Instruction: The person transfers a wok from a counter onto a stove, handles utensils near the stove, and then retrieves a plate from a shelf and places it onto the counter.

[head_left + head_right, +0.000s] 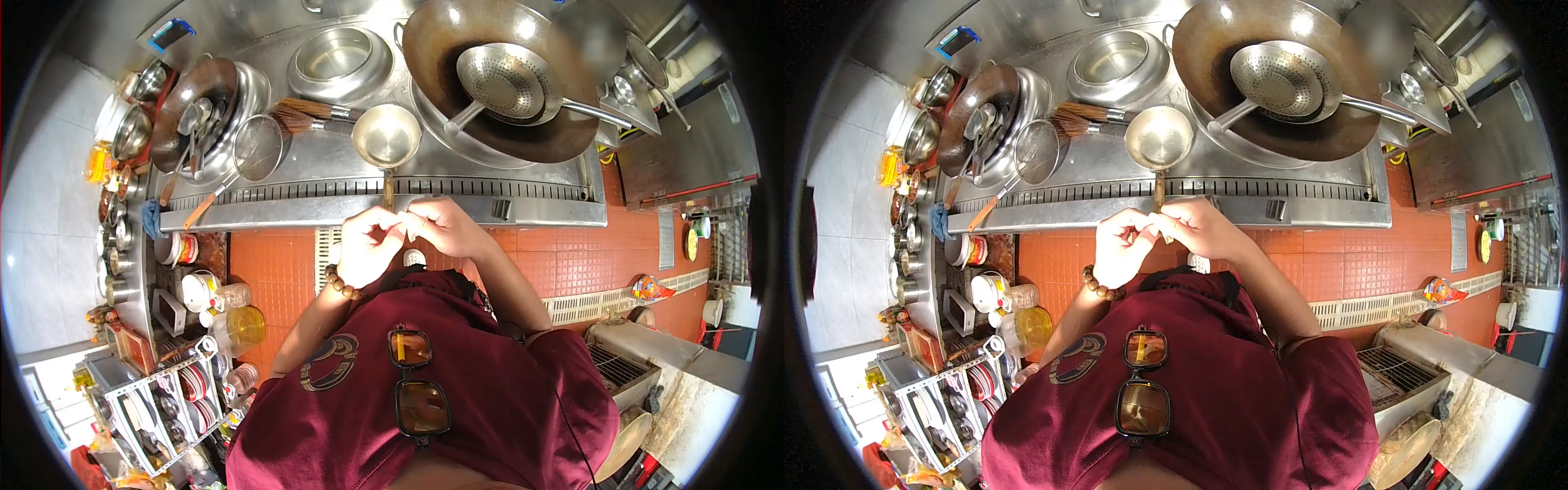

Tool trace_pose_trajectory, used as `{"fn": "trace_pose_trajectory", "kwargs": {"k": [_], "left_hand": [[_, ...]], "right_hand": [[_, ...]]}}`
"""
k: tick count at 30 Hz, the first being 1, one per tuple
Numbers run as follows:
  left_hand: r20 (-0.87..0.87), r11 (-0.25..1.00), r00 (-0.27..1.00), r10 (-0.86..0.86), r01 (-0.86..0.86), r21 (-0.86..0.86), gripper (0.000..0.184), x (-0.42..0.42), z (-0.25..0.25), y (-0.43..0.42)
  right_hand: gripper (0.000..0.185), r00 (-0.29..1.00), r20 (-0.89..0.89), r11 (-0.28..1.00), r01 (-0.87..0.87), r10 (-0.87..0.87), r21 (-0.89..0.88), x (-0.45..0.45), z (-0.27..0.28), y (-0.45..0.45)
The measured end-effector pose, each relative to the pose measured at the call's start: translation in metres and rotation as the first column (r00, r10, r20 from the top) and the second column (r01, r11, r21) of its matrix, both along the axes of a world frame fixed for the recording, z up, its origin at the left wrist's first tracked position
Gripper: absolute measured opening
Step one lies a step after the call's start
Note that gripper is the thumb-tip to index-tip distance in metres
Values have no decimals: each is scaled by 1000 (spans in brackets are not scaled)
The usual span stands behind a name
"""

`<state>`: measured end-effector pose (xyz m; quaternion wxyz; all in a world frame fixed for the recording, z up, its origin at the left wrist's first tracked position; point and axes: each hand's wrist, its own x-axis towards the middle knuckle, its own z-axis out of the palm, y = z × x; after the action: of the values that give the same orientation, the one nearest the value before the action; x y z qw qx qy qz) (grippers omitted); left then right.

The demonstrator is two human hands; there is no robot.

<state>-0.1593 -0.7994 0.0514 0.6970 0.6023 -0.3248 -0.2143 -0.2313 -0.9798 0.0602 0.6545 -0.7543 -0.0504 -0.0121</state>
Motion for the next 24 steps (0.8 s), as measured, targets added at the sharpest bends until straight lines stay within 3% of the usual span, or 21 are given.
{"fn": "trace_pose_trajectory", "kwargs": {"k": [9, 15, 24], "left_hand": [[96, 996, 995, 26, -33, 77, 4, 5, -2, -2], [33, 999, 999, -26, 27, -39, 7, 0, 3, -8], [-71, 999, 996, -49, 50, 12, 5, -5, 6, -12]], "right_hand": [[29, 999, -33, 999, 35, -36, -27, -2, 5, 2], [30, 999, -28, 999, 38, -39, -29, -5, -2, -2], [30, 997, -19, 997, 77, -77, 18, -9, 2, -7]]}}
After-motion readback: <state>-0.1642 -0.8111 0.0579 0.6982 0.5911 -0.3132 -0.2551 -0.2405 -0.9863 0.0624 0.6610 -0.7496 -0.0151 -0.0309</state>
